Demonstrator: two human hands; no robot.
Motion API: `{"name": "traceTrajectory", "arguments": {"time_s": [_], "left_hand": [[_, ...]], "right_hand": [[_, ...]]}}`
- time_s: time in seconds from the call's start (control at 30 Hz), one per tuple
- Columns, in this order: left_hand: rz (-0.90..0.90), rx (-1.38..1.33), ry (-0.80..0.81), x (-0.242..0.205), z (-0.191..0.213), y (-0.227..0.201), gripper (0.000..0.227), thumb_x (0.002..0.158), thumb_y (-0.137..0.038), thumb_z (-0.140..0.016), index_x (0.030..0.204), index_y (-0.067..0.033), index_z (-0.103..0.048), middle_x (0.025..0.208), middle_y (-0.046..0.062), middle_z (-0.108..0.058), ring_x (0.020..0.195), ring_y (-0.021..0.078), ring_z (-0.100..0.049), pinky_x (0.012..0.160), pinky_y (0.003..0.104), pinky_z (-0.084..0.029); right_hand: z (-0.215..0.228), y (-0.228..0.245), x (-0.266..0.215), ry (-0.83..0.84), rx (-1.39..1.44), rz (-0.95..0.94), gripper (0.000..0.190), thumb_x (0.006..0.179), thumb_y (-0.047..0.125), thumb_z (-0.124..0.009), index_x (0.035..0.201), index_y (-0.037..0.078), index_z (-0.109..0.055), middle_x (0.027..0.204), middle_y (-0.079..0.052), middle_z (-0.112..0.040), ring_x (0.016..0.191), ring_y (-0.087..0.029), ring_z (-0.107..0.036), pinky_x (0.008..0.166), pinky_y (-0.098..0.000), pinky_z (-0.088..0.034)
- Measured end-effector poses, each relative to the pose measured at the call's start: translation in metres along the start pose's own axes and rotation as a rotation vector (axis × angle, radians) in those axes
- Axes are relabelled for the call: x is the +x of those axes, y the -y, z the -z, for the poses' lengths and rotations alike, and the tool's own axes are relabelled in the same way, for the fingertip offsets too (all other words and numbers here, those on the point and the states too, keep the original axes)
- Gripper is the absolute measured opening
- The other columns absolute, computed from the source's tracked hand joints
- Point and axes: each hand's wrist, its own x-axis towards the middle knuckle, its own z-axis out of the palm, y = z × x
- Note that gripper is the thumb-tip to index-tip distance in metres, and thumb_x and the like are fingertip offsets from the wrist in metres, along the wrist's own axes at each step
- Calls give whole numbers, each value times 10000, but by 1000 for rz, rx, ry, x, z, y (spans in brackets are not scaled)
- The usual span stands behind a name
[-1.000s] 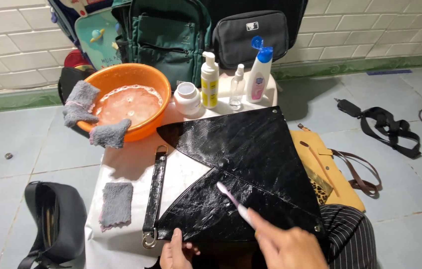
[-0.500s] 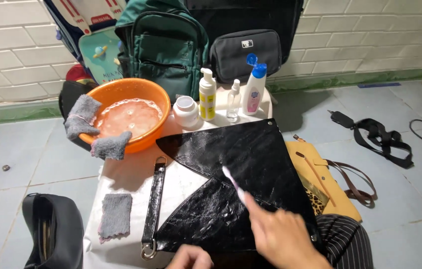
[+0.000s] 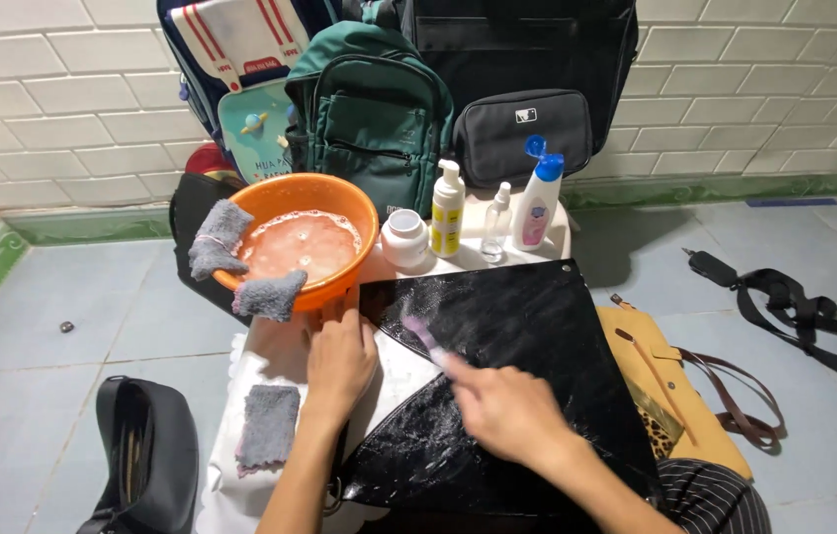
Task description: Cleaning a black leather piece using a toothbrush, cleaning solution, and a cloth to remove dirt and apply treatment.
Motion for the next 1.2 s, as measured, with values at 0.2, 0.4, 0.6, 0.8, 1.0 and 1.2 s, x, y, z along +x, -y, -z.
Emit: {"name": "traceTrajectory", "arguments": {"time_s": [0.2, 0.4, 0.6, 0.8, 1.0, 1.2], "left_hand": [[148, -79, 81, -2, 2, -6, 372, 994, -254, -491, 848, 20, -696, 779, 250, -705, 669, 445, -672, 681, 513, -555], [123, -9, 74, -2, 7, -14, 440, 980, -364, -536, 794, -1, -704, 792, 244, -705, 674, 443, -674, 653, 514, -560], [155, 21, 194, 1, 17, -20, 562, 955, -500, -536, 863, 24, -720, 794, 232, -721, 705, 402, -704, 691, 484, -584], [190, 22, 249, -1, 22, -20, 586, 932, -538, -527, 903, 15, -717, 857, 230, -730, 787, 410, -708, 768, 497, -576], [234, 26, 327, 4, 22, -22, 641, 912, -606, -517, 964, -5, -737, 912, 218, -729, 826, 375, -719, 769, 493, -588], [237, 76, 384, 6, 25, -26, 718, 907, -662, -482, 930, 21, -704, 842, 191, -705, 774, 336, -708, 717, 463, -598]], "right_hand": [[-35, 11, 31, -242, -227, 120, 477, 869, 161, -494, 1340, 90, -464, 622, -154, -715, 446, -349, -661, 429, -503, -527], [-21, -26, 24, -237, -303, -176, 524, 915, 282, -460, 1438, 255, -463, 768, -210, -744, 613, -440, -725, 554, -559, -569], [-14, -23, 29, -263, -235, -149, 480, 878, 262, -522, 1358, 258, -522, 739, -190, -740, 611, -457, -708, 565, -588, -548], [-1, -1, 18, -60, -141, -33, 404, 930, 330, -446, 1318, 393, -537, 845, -126, -745, 653, -442, -699, 572, -614, -552], [8, -81, 28, -162, -294, -398, 464, 967, 264, -403, 1423, 209, -470, 790, -126, -764, 632, -341, -731, 578, -506, -561], [9, -82, 36, -200, -230, -312, 327, 980, 275, -371, 1243, 198, -550, 741, -170, -741, 596, -411, -714, 549, -572, -551]]}}
